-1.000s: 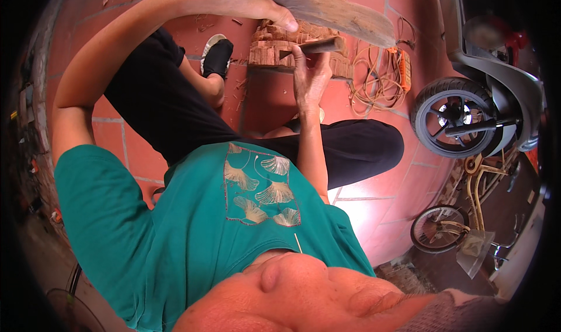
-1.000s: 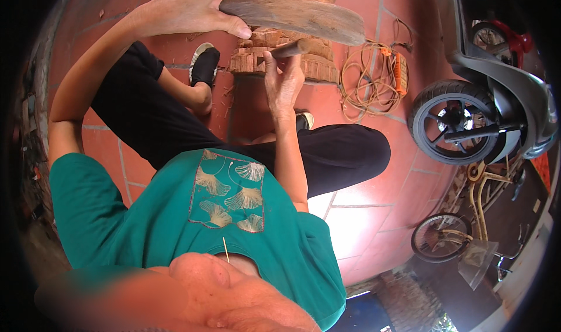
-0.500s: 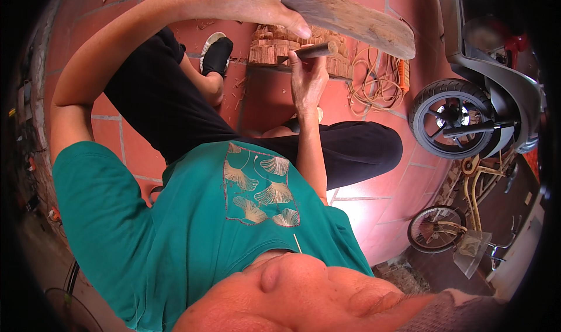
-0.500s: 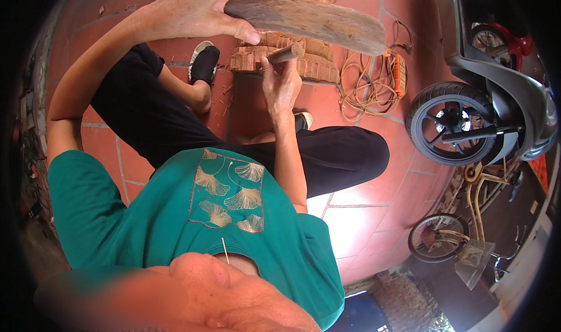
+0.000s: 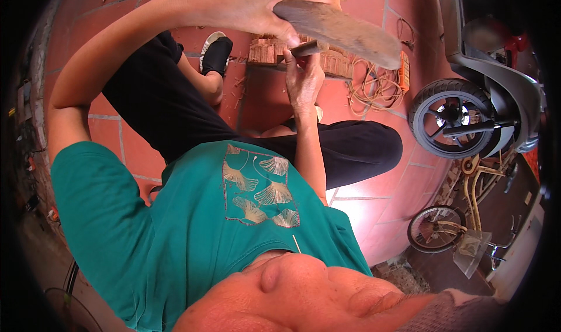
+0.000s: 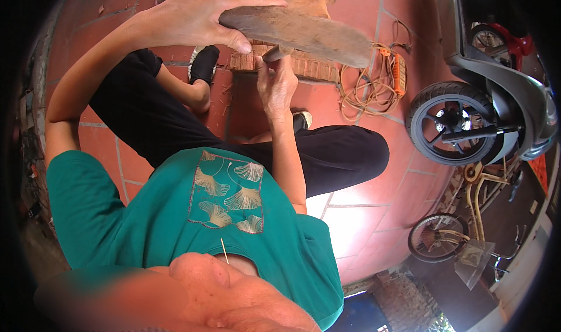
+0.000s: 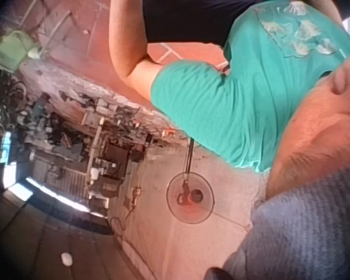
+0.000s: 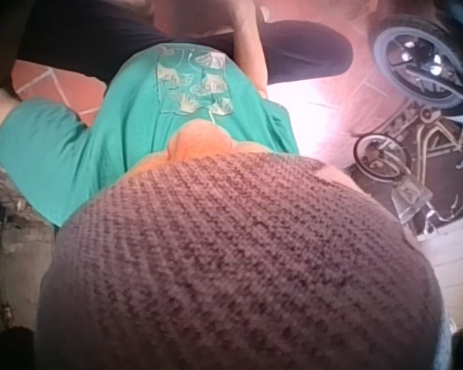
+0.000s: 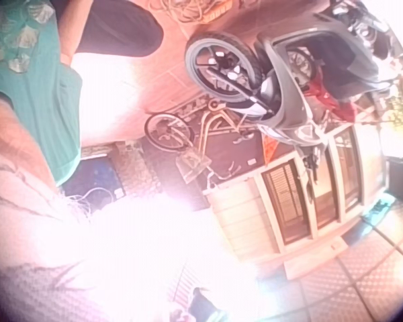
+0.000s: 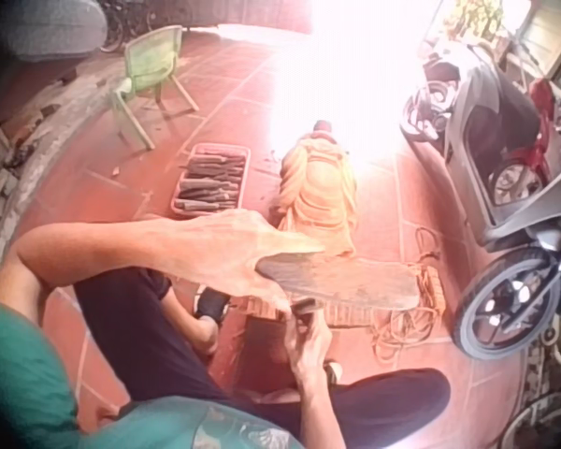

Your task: The person carves a wooden sculpture using a chisel and mallet, repeatedly striking the chisel to shape the wood. The person occasionally pauses to inspect the work and adjust the tool.

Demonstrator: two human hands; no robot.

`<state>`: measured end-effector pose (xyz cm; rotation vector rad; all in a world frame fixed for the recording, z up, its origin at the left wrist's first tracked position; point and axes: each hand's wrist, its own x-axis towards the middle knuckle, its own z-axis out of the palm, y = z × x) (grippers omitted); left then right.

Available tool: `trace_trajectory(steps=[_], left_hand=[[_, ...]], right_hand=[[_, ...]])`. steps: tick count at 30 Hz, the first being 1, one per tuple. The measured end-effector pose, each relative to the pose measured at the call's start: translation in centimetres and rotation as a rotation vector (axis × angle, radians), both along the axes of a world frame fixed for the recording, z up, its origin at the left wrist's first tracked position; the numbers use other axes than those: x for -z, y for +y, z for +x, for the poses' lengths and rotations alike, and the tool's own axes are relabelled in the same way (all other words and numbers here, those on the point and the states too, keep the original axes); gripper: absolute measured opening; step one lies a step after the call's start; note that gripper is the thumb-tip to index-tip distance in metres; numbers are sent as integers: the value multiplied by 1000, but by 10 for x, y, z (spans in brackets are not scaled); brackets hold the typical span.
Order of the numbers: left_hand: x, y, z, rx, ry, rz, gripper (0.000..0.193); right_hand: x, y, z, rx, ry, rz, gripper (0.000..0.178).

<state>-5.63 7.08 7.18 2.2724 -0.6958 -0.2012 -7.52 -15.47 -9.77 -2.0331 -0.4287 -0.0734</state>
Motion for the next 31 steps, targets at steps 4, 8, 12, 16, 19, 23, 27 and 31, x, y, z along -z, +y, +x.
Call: trace_trajectory(steps=[4,8,12,16,19,23,27,31], left_hand=[[-3,-3,-1,14,162,-58,72],[6,0,4,21,18,135,74],[6,1,4,25,20,-53,73],[33,-3,-2,-34,30,-21,73],[9,-3,2,-22,76,126,72],[-2,-1,5,-8,45,-2,74],[29,-8,-1,-75,-60,-3,74],[7,2,6,54,131,125,78]], right_hand=[[0,1,0,21,-7,-1,34],[7,0,2,14,-23,-3,37],[7,-1,2,19,-42,-17,38],[9,-1,3,-4,-89,-19,38],[8,-2,2,15,-85,-14,36],[6,-3,2,42,-50,-35,34],[4,0,1,8,-39,-13,32],[2,0,2,24,-59,-35,33]])
